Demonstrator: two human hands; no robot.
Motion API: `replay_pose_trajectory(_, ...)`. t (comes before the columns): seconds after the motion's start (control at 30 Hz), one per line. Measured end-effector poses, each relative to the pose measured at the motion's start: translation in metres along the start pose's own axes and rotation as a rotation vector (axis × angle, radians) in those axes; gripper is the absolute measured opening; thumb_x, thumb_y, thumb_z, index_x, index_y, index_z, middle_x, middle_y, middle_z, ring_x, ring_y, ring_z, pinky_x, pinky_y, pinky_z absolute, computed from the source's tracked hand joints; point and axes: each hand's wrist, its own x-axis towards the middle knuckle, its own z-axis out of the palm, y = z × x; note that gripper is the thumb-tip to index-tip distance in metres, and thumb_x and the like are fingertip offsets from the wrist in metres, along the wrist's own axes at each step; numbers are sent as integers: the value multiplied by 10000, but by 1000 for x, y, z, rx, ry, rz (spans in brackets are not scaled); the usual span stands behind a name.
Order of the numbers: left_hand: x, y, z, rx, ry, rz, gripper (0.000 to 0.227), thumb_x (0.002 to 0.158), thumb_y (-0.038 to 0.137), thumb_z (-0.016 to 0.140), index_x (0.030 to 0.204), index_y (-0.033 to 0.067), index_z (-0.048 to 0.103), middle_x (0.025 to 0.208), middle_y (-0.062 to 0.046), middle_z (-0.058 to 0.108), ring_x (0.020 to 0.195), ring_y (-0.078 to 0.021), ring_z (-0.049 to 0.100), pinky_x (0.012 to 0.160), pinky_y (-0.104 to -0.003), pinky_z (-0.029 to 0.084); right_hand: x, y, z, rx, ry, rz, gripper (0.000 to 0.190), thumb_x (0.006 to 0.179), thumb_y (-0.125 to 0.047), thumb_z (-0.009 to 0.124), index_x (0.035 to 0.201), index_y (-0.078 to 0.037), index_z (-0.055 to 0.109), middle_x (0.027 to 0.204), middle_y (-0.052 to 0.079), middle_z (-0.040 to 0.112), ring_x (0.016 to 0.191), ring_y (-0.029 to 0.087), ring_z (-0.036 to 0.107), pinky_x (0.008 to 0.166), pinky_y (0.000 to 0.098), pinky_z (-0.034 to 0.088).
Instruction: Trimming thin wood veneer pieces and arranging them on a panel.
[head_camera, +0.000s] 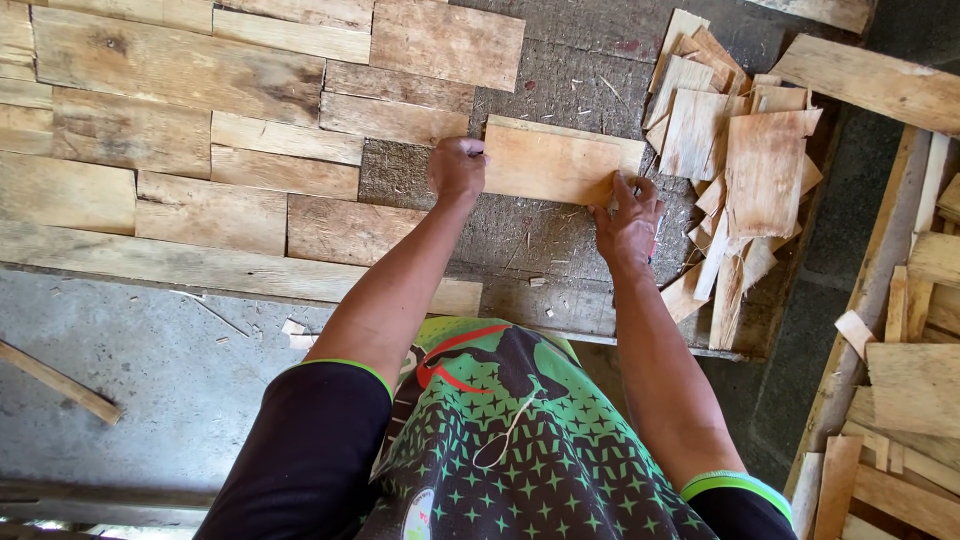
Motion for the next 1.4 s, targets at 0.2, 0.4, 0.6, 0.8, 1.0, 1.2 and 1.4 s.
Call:
replay_pose_trajectory(0.2, 2, -6, 3, -61, 18, 75, 135, 828, 137, 815, 954, 182, 803, 1011, 5, 799, 779, -71, 747, 632, -249, 599, 0, 6, 8, -9, 13, 3, 738, 816, -237, 876, 1488, -198, 572, 1468, 146, 430, 1285, 349, 430, 1078, 435, 457)
replay_pose_trajectory(0.4, 4, -11, 15, -91, 82, 89, 192, 816, 75, 804, 989, 155, 787, 994, -11, 797, 789, -91, 760, 645, -240, 611, -2, 8, 10, -20, 82, -56, 736, 808, -272, 901, 1469, -190, 588, 1439, 144, 448, 1287, 353, 434, 1102, 468, 423)
replay_pose_trajectory(0.6, -12, -4, 13, -122, 183, 56, 414, 813, 67, 811, 1180, 138, 633, 909, 4, 789, 750, -108, 749, 586, -256, 580, -4, 5, 7, -18, 66, -39, 723, 828, -277, 888, 1480, -215, 583, 1464, 144, 430, 1300, 359, 423, 1102, 471, 428)
replay_pose_trajectory(0.8, -19, -1, 17, -143, 229, 19, 378, 841, 70, 795, 1174, 153, 637, 924, 29, 792, 737, -103, 746, 527, -277, 558, -1, -5, 1, -23, -23, 71, 741, 824, -315, 861, 1493, -255, 547, 1494, 139, 395, 1326, 364, 393, 1091, 450, 449)
replay_pose_trajectory(1.0, -14, -23, 48, -267, 365, 189, 515, 840, 62, 787, 1303, 202, 607, 993, 28, 800, 761, -106, 756, 618, -265, 622, -3, -2, 2, -48, -2, 25, 725, 850, -329, 849, 1500, -225, 544, 1504, 143, 398, 1320, 367, 404, 1091, 446, 454)
replay_pose_trajectory(1.2, -20, -18, 43, -284, 318, 185, 575, 856, 41, 768, 1369, 194, 558, 1073, -4, 777, 782, -126, 754, 606, -260, 635, -3, -4, 0, -48, -3, 22, 723, 856, -330, 843, 1504, -221, 541, 1503, 152, 395, 1311, 367, 404, 1089, 440, 449)
replay_pose_trajectory(1.4, -20, -9, 17, -178, 215, 210, 515, 847, -6, 735, 1304, 183, 593, 1062, -17, 781, 797, -144, 752, 583, -285, 620, -4, -7, 0, -32, -8, 36, 729, 851, -292, 843, 1512, -234, 541, 1525, 147, 387, 1305, 360, 405, 1082, 432, 464)
